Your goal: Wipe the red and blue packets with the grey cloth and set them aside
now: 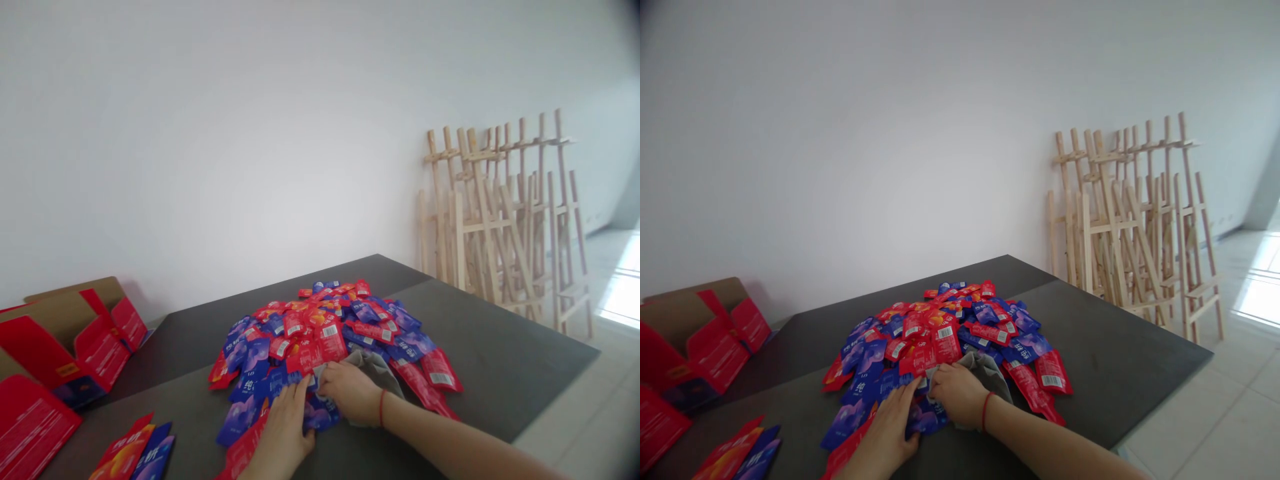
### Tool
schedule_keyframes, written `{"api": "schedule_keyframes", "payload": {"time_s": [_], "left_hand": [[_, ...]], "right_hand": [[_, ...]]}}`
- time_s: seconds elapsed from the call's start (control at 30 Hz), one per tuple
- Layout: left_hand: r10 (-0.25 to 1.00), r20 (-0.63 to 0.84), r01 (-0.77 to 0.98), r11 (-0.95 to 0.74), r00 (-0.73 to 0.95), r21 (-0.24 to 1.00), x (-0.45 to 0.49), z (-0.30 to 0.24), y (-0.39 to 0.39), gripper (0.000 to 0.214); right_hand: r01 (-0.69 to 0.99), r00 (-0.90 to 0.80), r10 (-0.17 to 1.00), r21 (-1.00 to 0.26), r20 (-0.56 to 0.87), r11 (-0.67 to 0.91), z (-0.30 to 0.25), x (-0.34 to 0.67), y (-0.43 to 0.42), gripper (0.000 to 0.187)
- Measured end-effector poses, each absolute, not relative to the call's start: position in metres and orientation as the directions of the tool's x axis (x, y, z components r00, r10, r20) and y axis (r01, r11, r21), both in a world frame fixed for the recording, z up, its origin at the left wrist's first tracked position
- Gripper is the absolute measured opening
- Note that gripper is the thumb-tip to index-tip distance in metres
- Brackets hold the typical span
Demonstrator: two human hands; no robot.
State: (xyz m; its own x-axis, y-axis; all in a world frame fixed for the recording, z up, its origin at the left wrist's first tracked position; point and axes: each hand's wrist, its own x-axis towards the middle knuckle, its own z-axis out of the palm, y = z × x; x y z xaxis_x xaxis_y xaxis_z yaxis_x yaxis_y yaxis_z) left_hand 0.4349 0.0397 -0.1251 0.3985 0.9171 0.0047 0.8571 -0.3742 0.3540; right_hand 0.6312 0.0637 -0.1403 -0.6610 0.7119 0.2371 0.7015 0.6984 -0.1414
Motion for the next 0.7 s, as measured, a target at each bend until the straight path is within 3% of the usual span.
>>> {"api": "schedule_keyframes", "payload": {"time_s": [0.2, 0.3, 0.4, 0.5, 0.6, 0.7], "left_hand": [[0.931, -0.017, 0.894, -0.343, 0.363, 0.289, 0.43, -0.13, 0.043, 0.061], [0.932, -0.035, 0.865, -0.32, 0.36, 0.387, 0.426, -0.131, 0.049, 0.053], [0.946, 0.003, 0.774, -0.267, 0.324, 0.574, 0.42, -0.135, 0.057, 0.045], [0.944, -0.085, 0.549, -0.111, 0.32, 0.828, 0.415, -0.142, 0.06, 0.026], [0.927, -0.132, 0.214, 0.058, 0.351, 0.975, 0.413, -0.15, 0.061, 0.044], [0.95, -0.012, -0.051, 0.029, 0.312, 0.998, 0.413, -0.155, 0.063, 0.07]], "right_hand": [[0.663, -0.617, 0.699, -0.24, 0.361, 0.709, -0.138, 0.628, 0.054, 0.035], [0.599, -0.639, 0.628, -0.223, 0.444, 0.769, -0.139, 0.618, 0.049, 0.035], [0.6, -0.664, 0.594, -0.151, 0.454, 0.786, -0.138, 0.612, 0.05, 0.035], [0.718, -0.55, 0.696, -0.164, 0.461, 0.676, -0.133, 0.616, 0.056, 0.035], [0.791, -0.427, 0.763, -0.21, 0.485, 0.575, -0.131, 0.619, 0.059, 0.032], [0.722, -0.533, 0.681, -0.149, 0.502, 0.675, -0.132, 0.613, 0.053, 0.03]]}}
